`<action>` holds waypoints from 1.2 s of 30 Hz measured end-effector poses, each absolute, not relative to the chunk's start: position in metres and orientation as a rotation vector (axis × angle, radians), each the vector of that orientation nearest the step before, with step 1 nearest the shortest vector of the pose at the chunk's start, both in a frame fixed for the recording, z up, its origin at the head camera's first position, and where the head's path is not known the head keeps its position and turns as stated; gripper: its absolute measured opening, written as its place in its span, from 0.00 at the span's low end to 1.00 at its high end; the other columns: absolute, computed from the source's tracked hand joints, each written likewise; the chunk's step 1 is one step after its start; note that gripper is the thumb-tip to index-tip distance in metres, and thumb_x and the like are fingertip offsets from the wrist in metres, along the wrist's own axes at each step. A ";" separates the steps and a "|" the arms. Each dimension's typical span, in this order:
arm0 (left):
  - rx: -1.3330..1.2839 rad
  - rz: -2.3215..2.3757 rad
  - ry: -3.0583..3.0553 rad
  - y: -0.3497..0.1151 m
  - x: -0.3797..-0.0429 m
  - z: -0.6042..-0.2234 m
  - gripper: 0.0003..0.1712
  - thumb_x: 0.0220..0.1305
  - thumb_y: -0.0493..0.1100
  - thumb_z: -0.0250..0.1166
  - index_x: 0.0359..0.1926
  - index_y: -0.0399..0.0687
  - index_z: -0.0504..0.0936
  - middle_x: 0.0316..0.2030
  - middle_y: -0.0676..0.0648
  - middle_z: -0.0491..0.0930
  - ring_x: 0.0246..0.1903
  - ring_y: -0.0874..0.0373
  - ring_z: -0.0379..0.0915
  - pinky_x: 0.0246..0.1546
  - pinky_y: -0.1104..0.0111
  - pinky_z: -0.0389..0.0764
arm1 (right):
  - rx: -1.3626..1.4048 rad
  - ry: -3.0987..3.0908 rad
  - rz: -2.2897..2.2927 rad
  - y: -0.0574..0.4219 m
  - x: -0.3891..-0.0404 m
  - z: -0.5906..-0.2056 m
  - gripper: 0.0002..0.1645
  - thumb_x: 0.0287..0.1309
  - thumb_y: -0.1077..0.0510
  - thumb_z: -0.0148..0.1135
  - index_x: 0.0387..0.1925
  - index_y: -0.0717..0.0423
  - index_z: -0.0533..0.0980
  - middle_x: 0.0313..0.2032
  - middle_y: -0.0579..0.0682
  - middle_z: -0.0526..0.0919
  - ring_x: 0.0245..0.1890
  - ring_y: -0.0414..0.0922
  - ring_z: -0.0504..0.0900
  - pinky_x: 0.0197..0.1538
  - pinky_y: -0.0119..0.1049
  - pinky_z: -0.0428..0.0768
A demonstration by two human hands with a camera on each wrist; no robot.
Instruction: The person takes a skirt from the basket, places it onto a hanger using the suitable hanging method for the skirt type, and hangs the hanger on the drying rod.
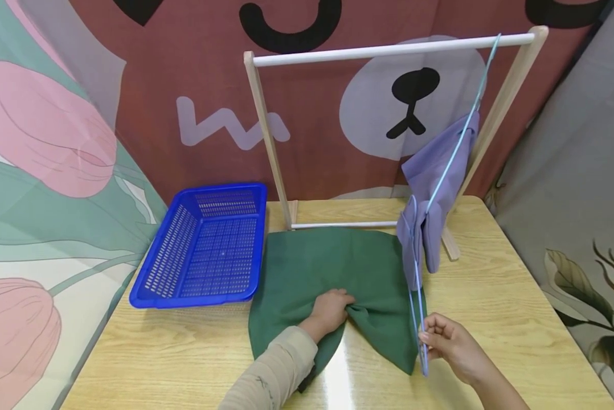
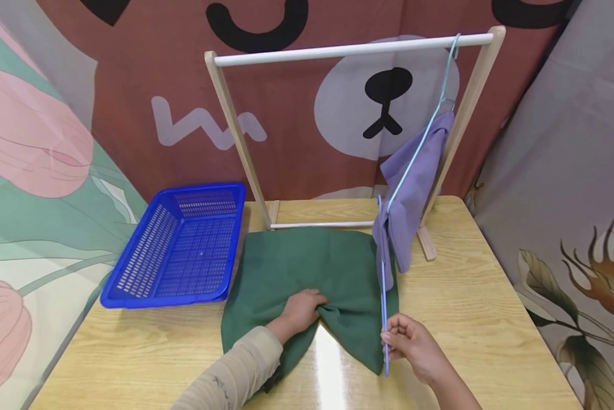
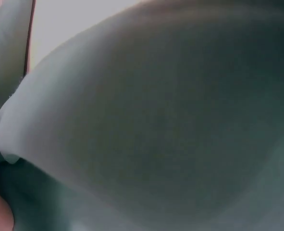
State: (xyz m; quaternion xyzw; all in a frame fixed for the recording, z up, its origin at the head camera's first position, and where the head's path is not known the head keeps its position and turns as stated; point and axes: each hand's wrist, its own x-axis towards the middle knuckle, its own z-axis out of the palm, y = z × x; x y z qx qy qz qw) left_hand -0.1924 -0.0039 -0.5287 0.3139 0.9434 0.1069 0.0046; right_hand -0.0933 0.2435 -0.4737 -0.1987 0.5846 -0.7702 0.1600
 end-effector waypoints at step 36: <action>0.523 1.492 2.827 -0.026 -0.212 -0.522 0.20 0.44 0.20 0.48 0.29 0.42 0.80 0.29 0.42 0.76 0.26 0.50 0.71 0.29 0.68 0.74 | 0.073 2.235 -1.813 0.244 -0.077 -0.489 0.10 0.59 0.68 0.51 0.33 0.76 0.66 0.24 0.42 0.73 0.24 0.35 0.75 0.29 0.31 0.78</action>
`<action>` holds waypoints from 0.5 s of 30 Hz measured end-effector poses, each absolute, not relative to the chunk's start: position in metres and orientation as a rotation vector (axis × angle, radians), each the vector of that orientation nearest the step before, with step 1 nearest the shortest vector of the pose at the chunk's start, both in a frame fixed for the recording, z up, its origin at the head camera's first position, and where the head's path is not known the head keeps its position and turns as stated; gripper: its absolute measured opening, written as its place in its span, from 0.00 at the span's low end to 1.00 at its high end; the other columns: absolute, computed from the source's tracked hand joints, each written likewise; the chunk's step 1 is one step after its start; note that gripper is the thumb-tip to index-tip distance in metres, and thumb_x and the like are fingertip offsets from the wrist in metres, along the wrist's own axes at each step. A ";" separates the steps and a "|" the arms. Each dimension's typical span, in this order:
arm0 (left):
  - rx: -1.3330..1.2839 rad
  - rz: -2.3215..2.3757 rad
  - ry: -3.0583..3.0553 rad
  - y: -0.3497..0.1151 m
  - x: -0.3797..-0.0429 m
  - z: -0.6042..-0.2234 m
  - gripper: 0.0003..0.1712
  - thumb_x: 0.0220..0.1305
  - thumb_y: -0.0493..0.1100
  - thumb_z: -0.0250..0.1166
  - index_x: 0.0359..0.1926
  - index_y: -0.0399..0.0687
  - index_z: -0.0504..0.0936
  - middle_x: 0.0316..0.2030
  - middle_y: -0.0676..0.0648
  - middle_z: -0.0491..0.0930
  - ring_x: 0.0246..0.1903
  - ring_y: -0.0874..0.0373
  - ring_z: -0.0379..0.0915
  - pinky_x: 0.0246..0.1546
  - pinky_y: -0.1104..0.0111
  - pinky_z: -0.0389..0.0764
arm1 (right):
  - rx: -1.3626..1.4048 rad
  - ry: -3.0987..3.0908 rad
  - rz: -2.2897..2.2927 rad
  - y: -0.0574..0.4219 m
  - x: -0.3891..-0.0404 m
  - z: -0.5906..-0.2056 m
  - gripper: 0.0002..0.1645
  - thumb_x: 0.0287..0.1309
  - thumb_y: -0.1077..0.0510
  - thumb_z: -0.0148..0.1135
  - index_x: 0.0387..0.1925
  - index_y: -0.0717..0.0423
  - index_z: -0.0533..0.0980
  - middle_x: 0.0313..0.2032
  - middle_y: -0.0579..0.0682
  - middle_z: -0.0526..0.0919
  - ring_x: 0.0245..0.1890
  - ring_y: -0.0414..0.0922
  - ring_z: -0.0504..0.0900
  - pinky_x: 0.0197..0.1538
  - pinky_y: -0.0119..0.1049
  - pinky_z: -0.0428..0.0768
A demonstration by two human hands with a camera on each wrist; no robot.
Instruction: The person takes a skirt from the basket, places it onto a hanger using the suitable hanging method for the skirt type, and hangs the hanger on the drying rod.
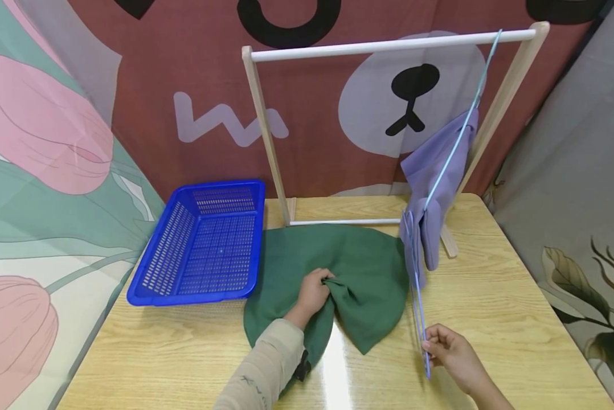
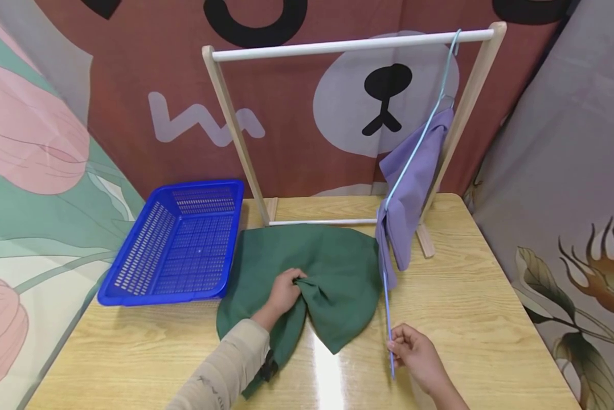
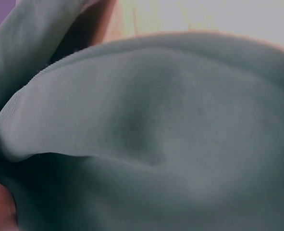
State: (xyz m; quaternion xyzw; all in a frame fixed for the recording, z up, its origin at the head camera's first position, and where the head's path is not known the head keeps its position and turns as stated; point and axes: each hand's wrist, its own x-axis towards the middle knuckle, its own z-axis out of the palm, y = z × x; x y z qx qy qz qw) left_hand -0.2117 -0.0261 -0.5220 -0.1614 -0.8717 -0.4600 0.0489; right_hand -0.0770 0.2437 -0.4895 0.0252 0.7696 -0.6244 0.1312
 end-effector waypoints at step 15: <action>-0.078 -1.733 -2.640 -0.033 -0.219 -0.513 0.22 0.51 0.20 0.43 0.34 0.40 0.80 0.42 0.39 0.78 0.42 0.42 0.73 0.46 0.59 0.74 | 0.402 2.376 -1.704 0.234 -0.074 -0.503 0.04 0.55 0.72 0.51 0.33 0.73 0.69 0.24 0.47 0.73 0.21 0.37 0.73 0.27 0.30 0.77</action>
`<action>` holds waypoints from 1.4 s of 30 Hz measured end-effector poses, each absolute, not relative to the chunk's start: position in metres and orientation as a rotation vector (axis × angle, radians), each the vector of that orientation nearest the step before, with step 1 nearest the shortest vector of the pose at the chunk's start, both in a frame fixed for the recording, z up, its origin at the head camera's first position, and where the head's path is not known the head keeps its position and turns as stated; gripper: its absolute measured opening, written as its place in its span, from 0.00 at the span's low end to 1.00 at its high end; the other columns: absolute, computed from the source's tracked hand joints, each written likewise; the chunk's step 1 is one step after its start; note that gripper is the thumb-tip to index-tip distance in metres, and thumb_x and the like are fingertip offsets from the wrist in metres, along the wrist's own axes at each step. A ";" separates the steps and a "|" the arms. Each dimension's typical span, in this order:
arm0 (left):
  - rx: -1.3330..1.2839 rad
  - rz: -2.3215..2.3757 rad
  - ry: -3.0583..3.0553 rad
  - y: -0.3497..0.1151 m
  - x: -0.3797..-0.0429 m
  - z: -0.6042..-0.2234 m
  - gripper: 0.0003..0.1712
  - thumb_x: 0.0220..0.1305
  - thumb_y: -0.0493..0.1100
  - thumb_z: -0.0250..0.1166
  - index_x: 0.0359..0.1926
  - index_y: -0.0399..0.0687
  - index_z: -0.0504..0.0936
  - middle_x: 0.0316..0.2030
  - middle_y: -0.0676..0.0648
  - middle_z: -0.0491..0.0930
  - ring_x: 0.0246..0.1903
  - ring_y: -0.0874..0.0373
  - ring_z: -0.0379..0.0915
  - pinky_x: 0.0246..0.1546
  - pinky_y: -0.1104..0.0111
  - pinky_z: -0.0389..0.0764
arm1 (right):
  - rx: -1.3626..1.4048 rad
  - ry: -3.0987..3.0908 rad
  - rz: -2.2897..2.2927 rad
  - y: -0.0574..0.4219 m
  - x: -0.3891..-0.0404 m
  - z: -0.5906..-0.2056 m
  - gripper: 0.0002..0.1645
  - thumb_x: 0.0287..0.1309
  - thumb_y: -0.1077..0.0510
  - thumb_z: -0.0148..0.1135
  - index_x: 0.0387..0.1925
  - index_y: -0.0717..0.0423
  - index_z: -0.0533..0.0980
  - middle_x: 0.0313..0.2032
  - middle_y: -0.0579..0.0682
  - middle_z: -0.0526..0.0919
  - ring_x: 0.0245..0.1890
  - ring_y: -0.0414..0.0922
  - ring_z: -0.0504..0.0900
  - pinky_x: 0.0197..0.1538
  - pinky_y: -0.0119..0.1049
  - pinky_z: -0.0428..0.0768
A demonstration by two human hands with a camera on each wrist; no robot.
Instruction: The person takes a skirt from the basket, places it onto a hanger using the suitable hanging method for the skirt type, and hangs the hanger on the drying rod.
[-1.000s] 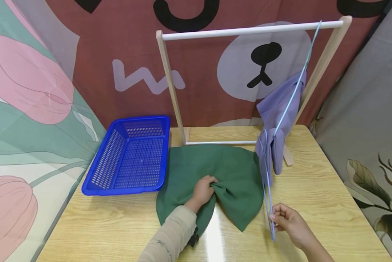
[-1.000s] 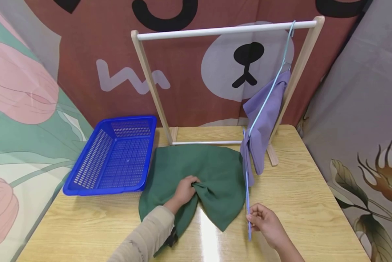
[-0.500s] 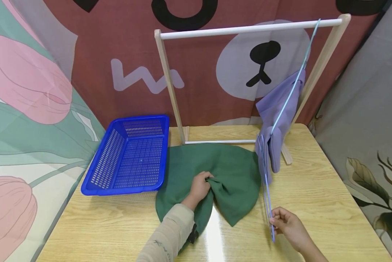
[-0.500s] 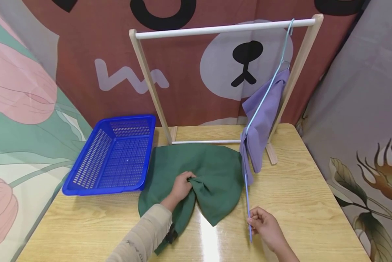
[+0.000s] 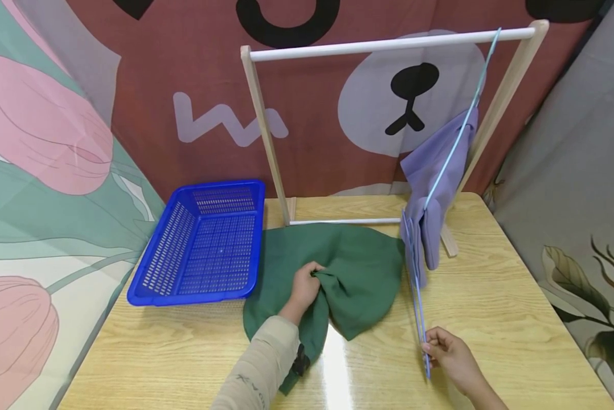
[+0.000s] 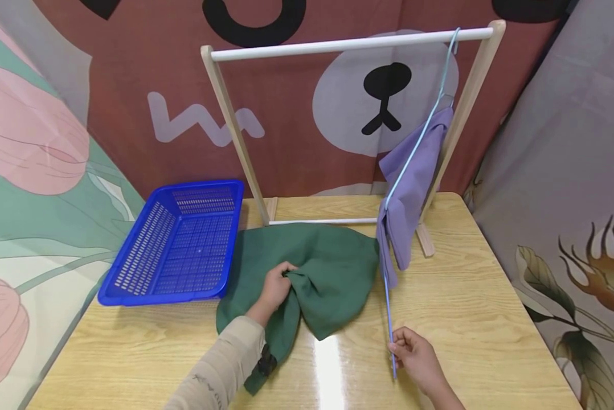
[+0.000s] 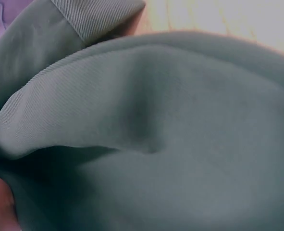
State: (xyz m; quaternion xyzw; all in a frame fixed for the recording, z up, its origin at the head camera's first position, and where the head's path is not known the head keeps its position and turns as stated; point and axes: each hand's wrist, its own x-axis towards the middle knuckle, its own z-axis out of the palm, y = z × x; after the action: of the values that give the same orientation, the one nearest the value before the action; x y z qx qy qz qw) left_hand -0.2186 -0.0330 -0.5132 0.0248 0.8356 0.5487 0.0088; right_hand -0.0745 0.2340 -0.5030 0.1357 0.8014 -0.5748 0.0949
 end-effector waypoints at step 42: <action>-0.197 2.118 2.441 -0.027 -0.226 -0.491 0.11 0.52 0.25 0.50 0.29 0.34 0.79 0.29 0.39 0.77 0.27 0.55 0.67 0.31 0.66 0.71 | 0.275 2.237 -1.888 0.218 -0.078 -0.512 0.10 0.58 0.71 0.48 0.38 0.79 0.67 0.22 0.46 0.73 0.21 0.36 0.73 0.26 0.27 0.75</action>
State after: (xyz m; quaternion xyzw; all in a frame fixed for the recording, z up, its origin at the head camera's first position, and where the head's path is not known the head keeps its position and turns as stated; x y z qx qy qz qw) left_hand -0.2257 -0.0268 -0.4911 -0.0609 0.7531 0.6533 -0.0481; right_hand -0.0778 0.2183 -0.5116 0.0930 0.7570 -0.6389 0.1007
